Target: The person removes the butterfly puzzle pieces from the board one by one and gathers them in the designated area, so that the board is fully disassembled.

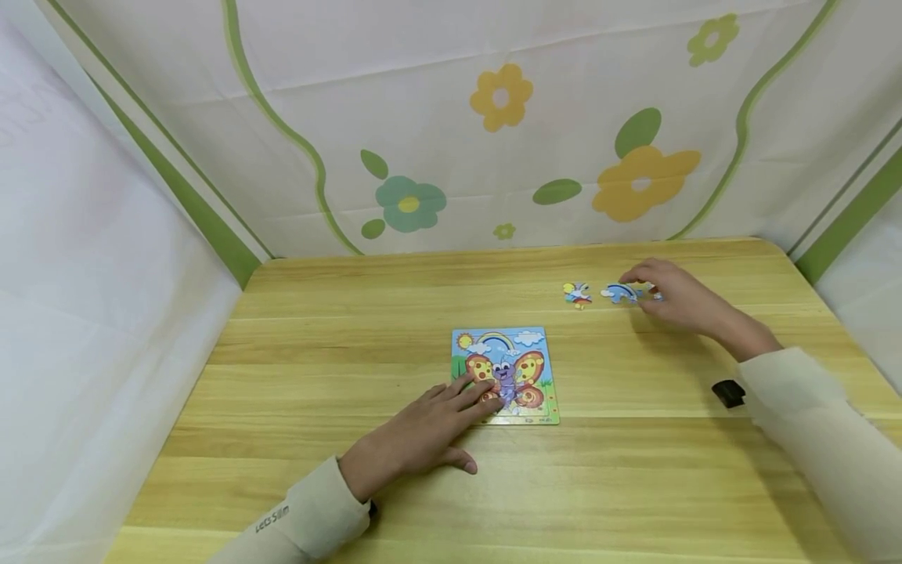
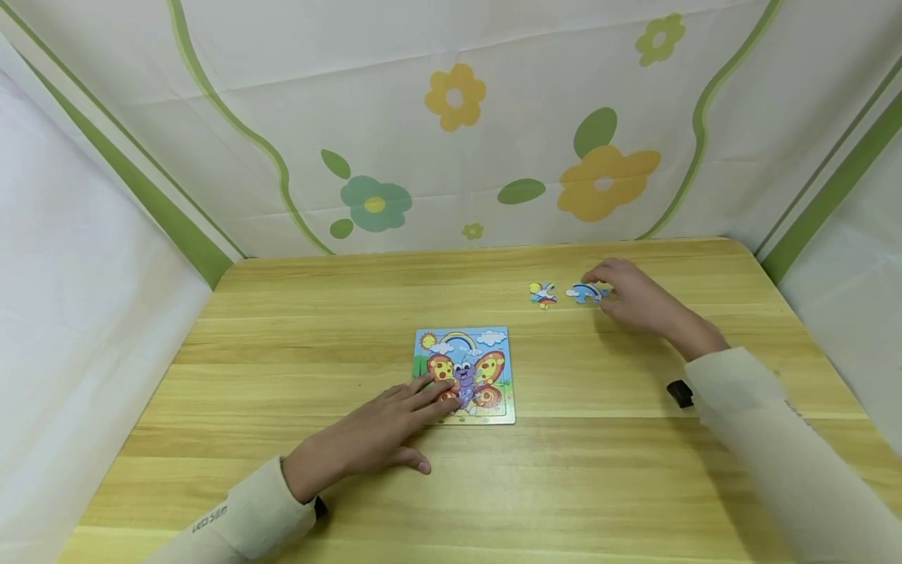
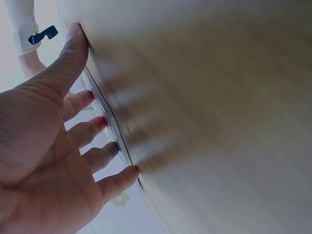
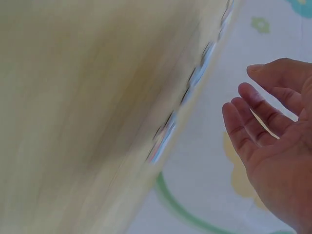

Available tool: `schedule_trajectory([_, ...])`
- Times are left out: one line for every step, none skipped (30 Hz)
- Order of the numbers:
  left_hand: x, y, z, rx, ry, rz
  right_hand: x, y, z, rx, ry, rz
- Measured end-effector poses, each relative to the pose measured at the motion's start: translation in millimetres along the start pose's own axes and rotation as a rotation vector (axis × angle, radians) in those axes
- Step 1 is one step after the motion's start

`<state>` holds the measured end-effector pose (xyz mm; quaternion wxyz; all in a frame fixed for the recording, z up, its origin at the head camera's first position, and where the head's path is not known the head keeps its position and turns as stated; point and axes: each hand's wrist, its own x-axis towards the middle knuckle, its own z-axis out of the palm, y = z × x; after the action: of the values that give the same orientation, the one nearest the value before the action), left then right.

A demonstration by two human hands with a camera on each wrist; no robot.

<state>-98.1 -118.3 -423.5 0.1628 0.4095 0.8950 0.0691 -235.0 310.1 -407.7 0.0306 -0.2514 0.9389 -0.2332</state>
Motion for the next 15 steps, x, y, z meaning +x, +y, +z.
schedule_trajectory([-0.2,0.0,-0.1,0.002,0.001,0.0,1.0,-4.8,1.5,0.001,0.004,-0.01])
schedule_trajectory([-0.5,0.0,-0.2,0.005,0.002,0.0,2.0,-9.5,3.0,0.0,0.008,-0.024])
schedule_trajectory([-0.9,0.0,-0.2,0.009,0.004,0.0,2.9,-14.0,4.6,-0.006,0.013,-0.04])
schedule_trajectory([-1.3,0.2,-0.3,0.014,0.006,0.001,3.6,-18.5,6.2,-0.012,0.017,-0.056])
schedule_trajectory([-1.8,0.3,-0.3,0.015,0.007,0.001,4.2,-23.0,7.7,-0.018,0.018,-0.067])
schedule_trajectory([-2.5,0.4,-0.3,0.014,0.009,0.002,4.7,-27.3,9.2,-0.022,0.018,-0.076])
schedule_trajectory([-3.2,0.6,-0.3,0.014,0.01,0.002,5.3,-31.0,10.8,-0.023,0.015,-0.084])
schedule_trajectory([-3.9,0.6,-0.1,0.017,0.01,0.0,6.0,-34.6,12.5,-0.022,0.013,-0.089])
schedule_trajectory([-4.8,0.5,0.2,0.016,0.009,-0.003,6.6,-38.2,14.0,-0.019,0.009,-0.092])
schedule_trajectory([-5.7,0.5,0.4,0.014,0.007,-0.008,7.3,-41.5,15.5,-0.014,0.006,-0.096])
schedule_trajectory([-6.6,0.3,0.6,0.014,0.005,-0.014,7.9,-44.9,16.9,-0.006,0.003,-0.099])
schedule_trajectory([-7.6,0.0,0.9,0.016,0.003,-0.019,8.5,-48.2,18.4,-0.001,0.003,-0.104])
schedule_trajectory([-8.6,-0.3,1.1,0.018,0.0,-0.024,9.0,-51.8,19.6,0.005,0.003,-0.11])
schedule_trajectory([-9.6,-0.7,1.1,0.019,-0.001,-0.029,9.4,-55.5,20.7,0.011,0.003,-0.117])
schedule_trajectory([-10.7,-1.0,0.9,0.019,-0.002,-0.032,9.7,-59.3,21.7,0.017,0.003,-0.123])
